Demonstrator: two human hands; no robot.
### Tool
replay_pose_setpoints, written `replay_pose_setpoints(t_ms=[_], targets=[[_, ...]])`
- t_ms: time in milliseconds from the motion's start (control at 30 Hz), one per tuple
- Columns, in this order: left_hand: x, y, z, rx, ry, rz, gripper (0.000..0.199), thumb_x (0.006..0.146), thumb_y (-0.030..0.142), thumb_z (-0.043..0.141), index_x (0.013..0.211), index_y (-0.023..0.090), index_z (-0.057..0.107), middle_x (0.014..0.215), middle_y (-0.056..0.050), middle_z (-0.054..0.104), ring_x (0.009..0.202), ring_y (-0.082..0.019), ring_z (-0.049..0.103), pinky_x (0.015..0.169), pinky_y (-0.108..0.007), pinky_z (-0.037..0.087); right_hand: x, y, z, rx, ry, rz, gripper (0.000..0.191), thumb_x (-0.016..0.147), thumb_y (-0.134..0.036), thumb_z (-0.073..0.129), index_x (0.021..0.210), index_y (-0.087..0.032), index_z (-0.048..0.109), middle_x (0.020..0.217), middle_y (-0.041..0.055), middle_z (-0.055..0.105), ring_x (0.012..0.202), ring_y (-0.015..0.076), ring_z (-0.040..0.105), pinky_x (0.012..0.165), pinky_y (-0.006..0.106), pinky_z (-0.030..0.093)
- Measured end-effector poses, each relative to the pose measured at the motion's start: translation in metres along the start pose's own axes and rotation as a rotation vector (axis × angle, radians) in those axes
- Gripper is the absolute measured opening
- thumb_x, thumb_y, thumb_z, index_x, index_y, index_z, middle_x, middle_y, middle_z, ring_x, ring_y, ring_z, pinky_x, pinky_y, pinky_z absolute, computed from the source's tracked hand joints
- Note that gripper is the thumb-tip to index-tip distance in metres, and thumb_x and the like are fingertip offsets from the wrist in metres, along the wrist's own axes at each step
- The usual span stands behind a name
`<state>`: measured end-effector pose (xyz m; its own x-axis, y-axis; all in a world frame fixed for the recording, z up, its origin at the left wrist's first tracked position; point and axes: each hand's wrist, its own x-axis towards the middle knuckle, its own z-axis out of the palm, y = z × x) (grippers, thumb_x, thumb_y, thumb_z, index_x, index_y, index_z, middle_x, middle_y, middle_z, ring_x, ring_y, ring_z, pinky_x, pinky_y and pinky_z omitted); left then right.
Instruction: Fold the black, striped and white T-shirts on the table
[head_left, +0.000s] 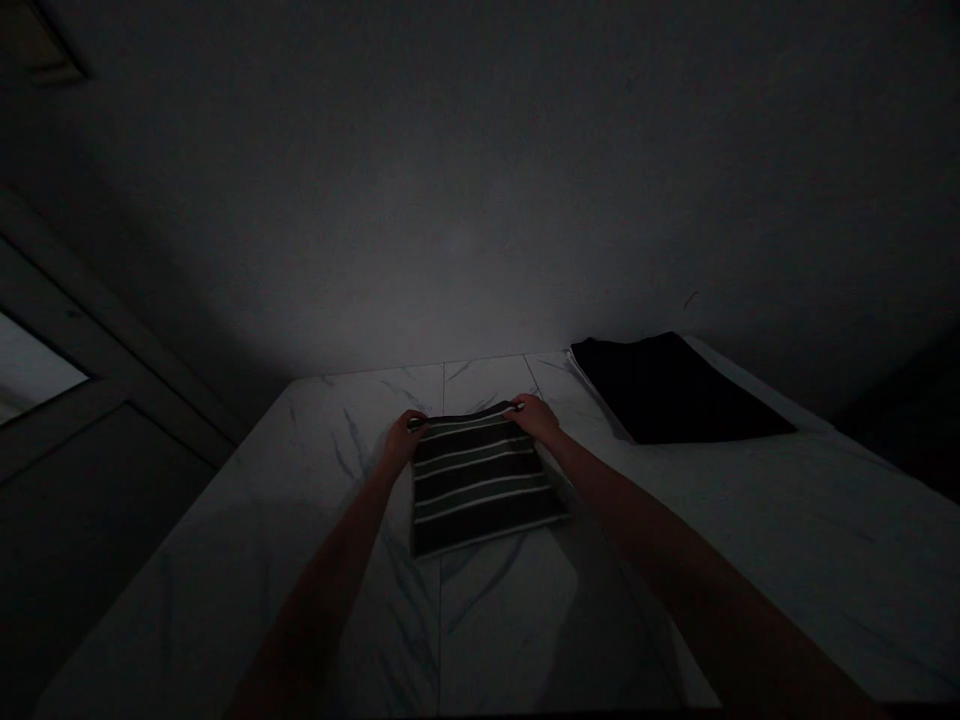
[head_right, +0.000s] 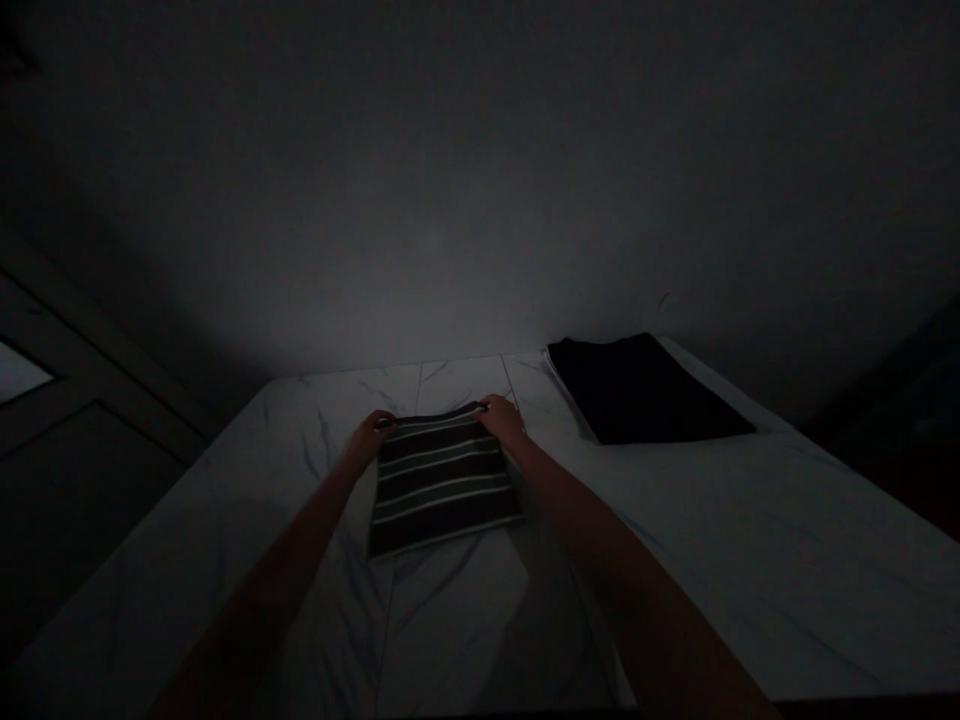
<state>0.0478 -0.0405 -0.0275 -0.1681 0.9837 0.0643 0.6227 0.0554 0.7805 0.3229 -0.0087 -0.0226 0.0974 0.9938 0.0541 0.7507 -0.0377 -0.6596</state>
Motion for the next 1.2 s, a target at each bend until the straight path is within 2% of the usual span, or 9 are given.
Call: replay_pose_setpoints(t_ms=[100,267,567,700,833,900,1000,1100,1200], targets=[[0.006,-0.008,-0.007,-0.065,-0.016,0.025,0.016,0.075,0.025,0.067,0.090,0.021,0.063,0.085,-0.001,0.073,0.080,-0.018,0.068,0.072,-0.026,0.052,0.007,0.001,0.004,0.068,0.028,-0.059,0.020,0.072,-0.016,0.064,0.092,-0.020,0.069,0.095,0.0029,0.074,0.087,0.0187,0.067,0.079,0.028,0.049],[0.010,-0.019,-0.005,-0.128,0.008,0.041,0.025,0.071,0.033,0.068,0.091,0.019,0.062,0.083,-0.001,0.071,0.076,-0.017,0.067,0.067,-0.026,0.051,0.012,0.003,0.011,0.145,0.105,-0.082,0.027,0.075,-0.016,0.052,0.098,-0.019,0.064,0.087,0.0006,0.069,0.079,0.0165,0.066,0.072,0.026,0.050],[0.011,-0.019,0.001,0.026,0.058,-0.023,0.017,0.073,0.025,0.071,0.084,0.020,0.060,0.070,0.002,0.062,0.070,-0.017,0.064,0.064,-0.024,0.046,-0.006,0.006,0.015,-0.011,0.198,-0.107,0.037,0.085,-0.006,0.044,0.117,-0.019,0.056,0.108,0.0097,0.064,0.098,0.0214,0.062,0.082,0.031,0.047],[-0.004,0.000,0.003,0.149,0.153,0.010,0.026,0.076,0.019,0.069,0.100,0.018,0.061,0.098,-0.008,0.067,0.096,-0.023,0.064,0.084,-0.033,0.048,-0.022,-0.004,0.014,-0.118,0.213,-0.069,0.036,0.092,-0.008,0.039,0.122,-0.016,0.058,0.123,0.0170,0.058,0.106,0.0259,0.060,0.085,0.036,0.046],[-0.040,0.027,0.031,0.467,0.271,0.305,0.039,0.086,0.024,0.060,0.125,0.017,0.058,0.133,-0.016,0.057,0.127,-0.030,0.050,0.106,-0.045,0.040,-0.043,-0.019,0.018,-0.302,0.175,-0.291,0.041,0.098,-0.021,0.042,0.137,-0.015,0.054,0.148,0.0175,0.046,0.133,0.0304,0.044,0.106,0.043,0.036],[-0.059,0.034,0.051,0.598,0.229,0.425,0.045,0.091,0.030,0.055,0.133,0.014,0.055,0.145,-0.019,0.050,0.137,-0.033,0.043,0.113,-0.050,0.033,-0.054,-0.021,0.025,-0.402,0.085,-0.408,0.047,0.100,-0.035,0.044,0.142,-0.016,0.051,0.156,0.0169,0.038,0.143,0.0319,0.033,0.114,0.047,0.027],[-0.077,0.033,0.074,0.727,0.101,0.446,0.056,0.095,0.039,0.050,0.144,0.012,0.049,0.156,-0.020,0.039,0.145,-0.039,0.031,0.116,-0.059,0.027,-0.062,-0.012,0.035,-0.457,-0.035,-0.385,0.058,0.101,-0.049,0.040,0.151,-0.019,0.042,0.163,0.0158,0.025,0.149,0.0313,0.022,0.117,0.054,0.020],[-0.080,0.029,0.080,0.801,0.014,0.411,0.061,0.097,0.047,0.043,0.149,0.014,0.044,0.157,-0.020,0.036,0.148,-0.039,0.027,0.115,-0.062,0.027,-0.060,-0.002,0.039,-0.454,-0.045,-0.346,0.061,0.101,-0.054,0.036,0.154,-0.023,0.035,0.165,0.0135,0.018,0.151,0.0297,0.017,0.117,0.056,0.019],[-0.078,0.035,0.075,0.831,-0.002,0.392,0.062,0.098,0.048,0.041,0.151,0.017,0.041,0.158,-0.018,0.035,0.149,-0.038,0.025,0.115,-0.063,0.027,-0.058,-0.004,0.036,-0.458,-0.035,-0.346,0.062,0.101,-0.054,0.036,0.154,-0.022,0.036,0.165,0.0143,0.017,0.152,0.0297,0.016,0.119,0.056,0.015]])
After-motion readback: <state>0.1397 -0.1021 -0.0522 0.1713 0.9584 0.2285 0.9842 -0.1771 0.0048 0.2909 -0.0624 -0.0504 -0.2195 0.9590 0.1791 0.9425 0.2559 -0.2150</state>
